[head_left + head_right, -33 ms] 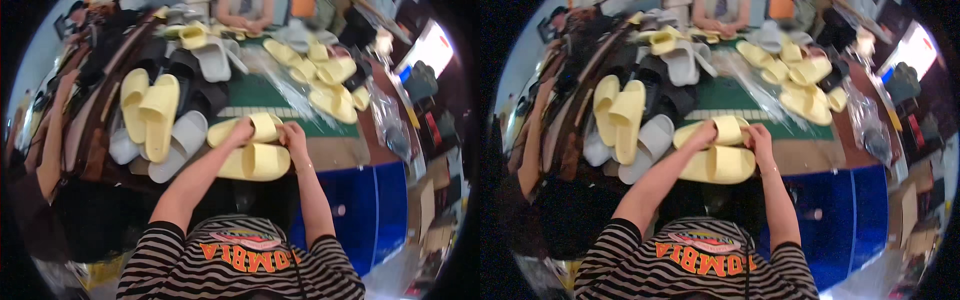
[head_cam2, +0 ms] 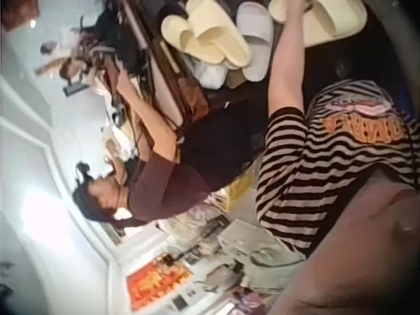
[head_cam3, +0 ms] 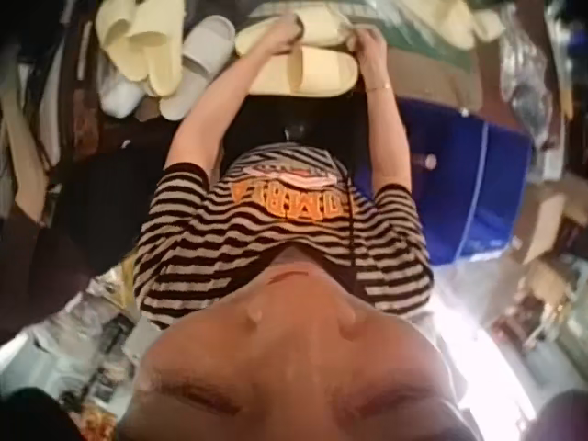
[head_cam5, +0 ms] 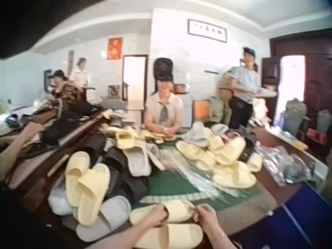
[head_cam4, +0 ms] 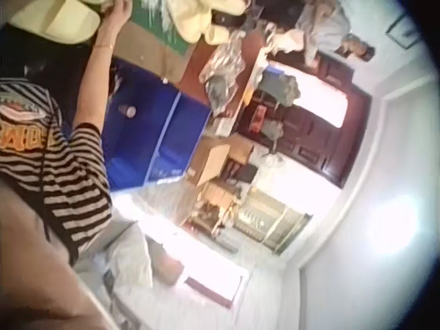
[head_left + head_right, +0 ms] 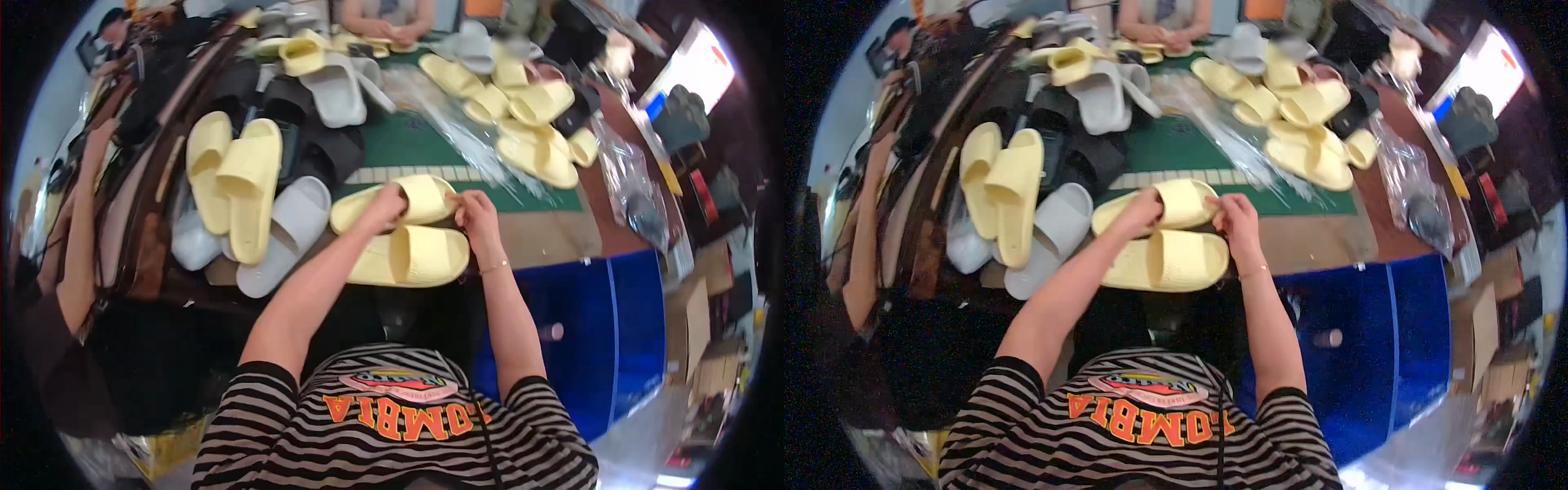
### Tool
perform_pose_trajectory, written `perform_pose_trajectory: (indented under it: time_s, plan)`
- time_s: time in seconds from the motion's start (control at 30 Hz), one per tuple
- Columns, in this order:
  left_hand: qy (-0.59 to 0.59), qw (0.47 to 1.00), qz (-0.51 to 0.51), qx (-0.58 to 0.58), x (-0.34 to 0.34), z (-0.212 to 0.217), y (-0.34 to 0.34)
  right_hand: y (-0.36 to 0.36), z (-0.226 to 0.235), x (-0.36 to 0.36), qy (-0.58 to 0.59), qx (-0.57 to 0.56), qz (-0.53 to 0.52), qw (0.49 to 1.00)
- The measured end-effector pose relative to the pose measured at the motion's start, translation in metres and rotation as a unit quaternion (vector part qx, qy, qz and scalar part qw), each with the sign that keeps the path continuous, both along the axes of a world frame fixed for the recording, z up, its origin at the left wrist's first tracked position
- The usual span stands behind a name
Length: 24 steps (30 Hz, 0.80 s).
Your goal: The person pairs slippers by threading plastic tag fasteners through each pair by hand, securing them together, and placing the fastened slippers on the table.
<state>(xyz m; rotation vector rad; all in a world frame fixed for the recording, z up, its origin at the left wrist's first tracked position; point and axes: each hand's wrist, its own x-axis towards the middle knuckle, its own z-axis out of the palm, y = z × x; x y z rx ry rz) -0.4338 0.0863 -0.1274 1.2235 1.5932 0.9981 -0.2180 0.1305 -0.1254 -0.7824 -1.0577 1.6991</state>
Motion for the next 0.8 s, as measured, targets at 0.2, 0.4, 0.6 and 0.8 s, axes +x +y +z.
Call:
perform_pose_trajectory:
  time_s: [0.2,0.4,0.6,0.8]
  plan:
    - [-0.142,0.988,-0.043,0.034,0.000,-0.014,0.005,0.027,-0.024,0.098,0.230,-0.108,-0.096,0.962]
    - [-0.059,0.984,-0.003,0.165,-0.007,-0.014,-0.017,0.020,0.012,0.215,0.211,0.033,-0.226,0.950]
    - [0.089,0.979,0.022,0.184,-0.008,0.005,-0.062,-0.012,0.048,0.309,0.326,0.091,-0.181,0.923]
    - [0.191,0.948,0.031,0.251,0.008,0.000,-0.088,-0.045,0.055,0.159,-0.268,0.053,-0.247,0.930]
